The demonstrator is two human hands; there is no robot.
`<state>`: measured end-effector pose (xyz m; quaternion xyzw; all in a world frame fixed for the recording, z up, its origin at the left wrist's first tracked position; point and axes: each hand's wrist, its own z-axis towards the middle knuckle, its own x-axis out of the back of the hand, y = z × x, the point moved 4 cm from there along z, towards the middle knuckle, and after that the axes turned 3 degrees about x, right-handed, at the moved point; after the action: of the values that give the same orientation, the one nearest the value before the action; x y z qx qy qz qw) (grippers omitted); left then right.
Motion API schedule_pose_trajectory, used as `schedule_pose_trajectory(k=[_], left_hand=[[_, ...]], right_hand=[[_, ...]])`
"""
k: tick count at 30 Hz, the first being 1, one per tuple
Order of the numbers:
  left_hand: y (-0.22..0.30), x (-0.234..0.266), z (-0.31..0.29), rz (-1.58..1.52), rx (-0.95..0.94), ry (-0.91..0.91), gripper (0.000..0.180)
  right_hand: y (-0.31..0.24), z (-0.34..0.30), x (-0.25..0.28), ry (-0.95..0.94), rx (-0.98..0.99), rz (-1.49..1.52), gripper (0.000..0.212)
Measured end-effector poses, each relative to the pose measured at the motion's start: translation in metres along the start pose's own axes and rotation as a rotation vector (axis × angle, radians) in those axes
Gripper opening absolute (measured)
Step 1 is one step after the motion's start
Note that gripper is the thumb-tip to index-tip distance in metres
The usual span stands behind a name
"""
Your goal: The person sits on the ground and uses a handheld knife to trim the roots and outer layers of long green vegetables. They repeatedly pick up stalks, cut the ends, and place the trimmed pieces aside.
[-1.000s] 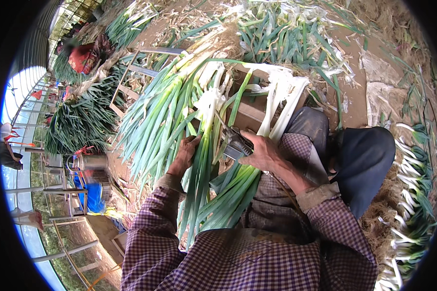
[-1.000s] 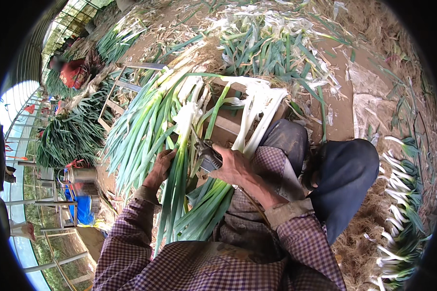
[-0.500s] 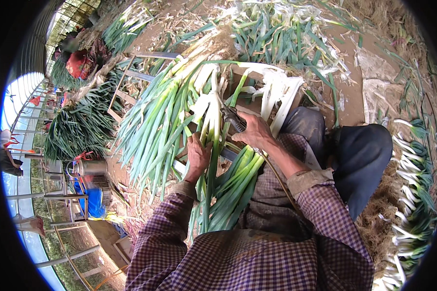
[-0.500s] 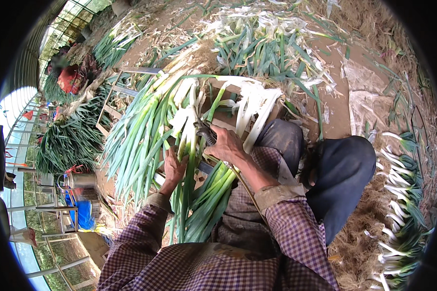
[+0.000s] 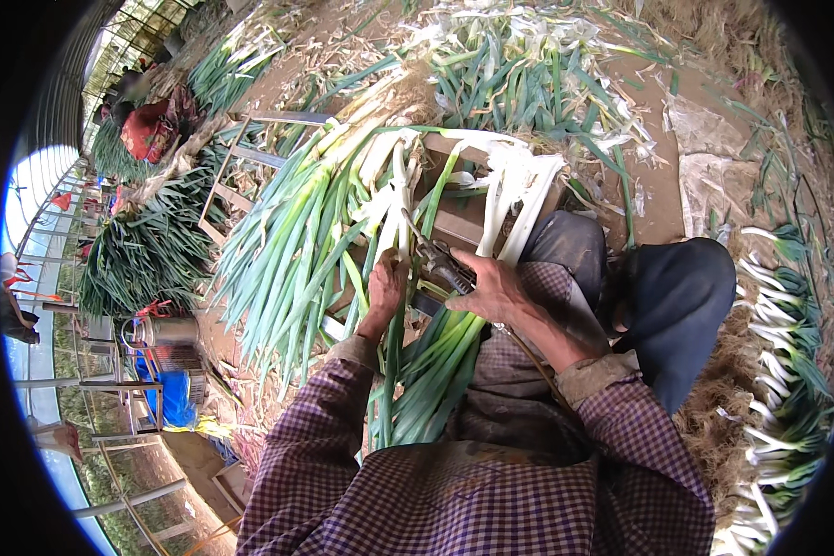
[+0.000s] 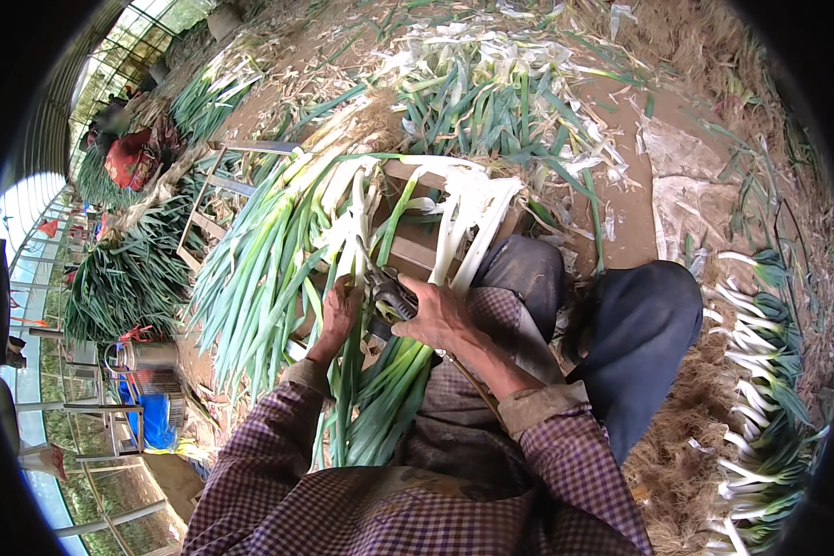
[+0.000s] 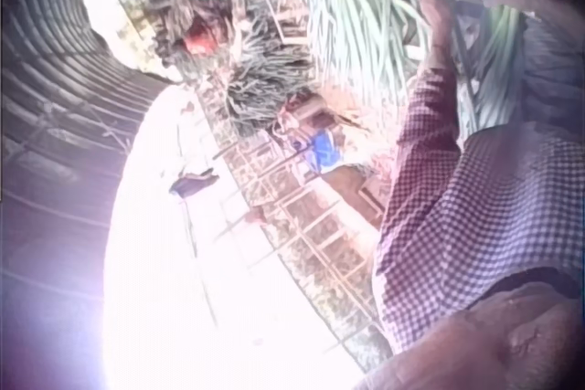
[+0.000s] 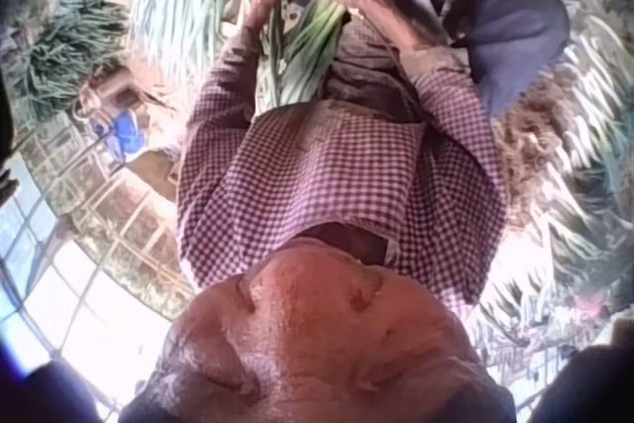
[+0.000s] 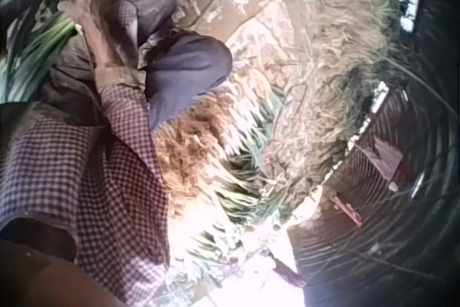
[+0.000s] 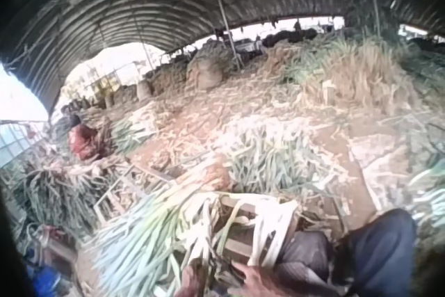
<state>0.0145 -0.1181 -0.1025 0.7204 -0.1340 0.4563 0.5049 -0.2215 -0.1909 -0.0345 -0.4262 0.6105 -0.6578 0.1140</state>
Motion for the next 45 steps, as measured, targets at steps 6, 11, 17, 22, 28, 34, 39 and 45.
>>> schedule_pose_trajectory(k=[6, 11, 17, 22, 28, 34, 39, 45], left_hand=[[0.027, -0.015, 0.0, -0.224, -0.004, -0.154, 0.044], [0.024, -0.01, -0.032, -0.327, 0.024, -0.248, 0.041], [0.042, -0.001, -0.053, -0.334, -0.013, -0.285, 0.046], [0.061, 0.003, -0.06, -0.413, 0.044, -0.353, 0.043], [0.052, 0.001, -0.06, -0.42, 0.013, -0.387, 0.045], [0.043, -0.001, -0.055, -0.46, 0.061, -0.382, 0.046], [0.058, -0.006, -0.055, -0.405, 0.022, -0.407, 0.045], [0.075, -0.023, -0.052, -0.396, -0.049, -0.434, 0.044]], right_hand=[[0.006, -0.021, 0.02, 0.107, 0.049, -0.006, 0.089], [0.011, -0.022, 0.04, 0.108, -0.031, 0.049, 0.086], [0.017, -0.008, 0.049, 0.14, -0.081, -0.007, 0.088], [0.013, -0.004, 0.06, 0.101, -0.161, -0.024, 0.091], [-0.002, -0.025, 0.059, 0.0, -0.22, -0.071, 0.09], [-0.012, -0.068, 0.049, -0.043, -0.134, -0.021, 0.086], [-0.011, -0.066, 0.063, 0.028, -0.148, -0.071, 0.08], [0.003, -0.05, 0.081, 0.216, -0.183, -0.163, 0.079]])
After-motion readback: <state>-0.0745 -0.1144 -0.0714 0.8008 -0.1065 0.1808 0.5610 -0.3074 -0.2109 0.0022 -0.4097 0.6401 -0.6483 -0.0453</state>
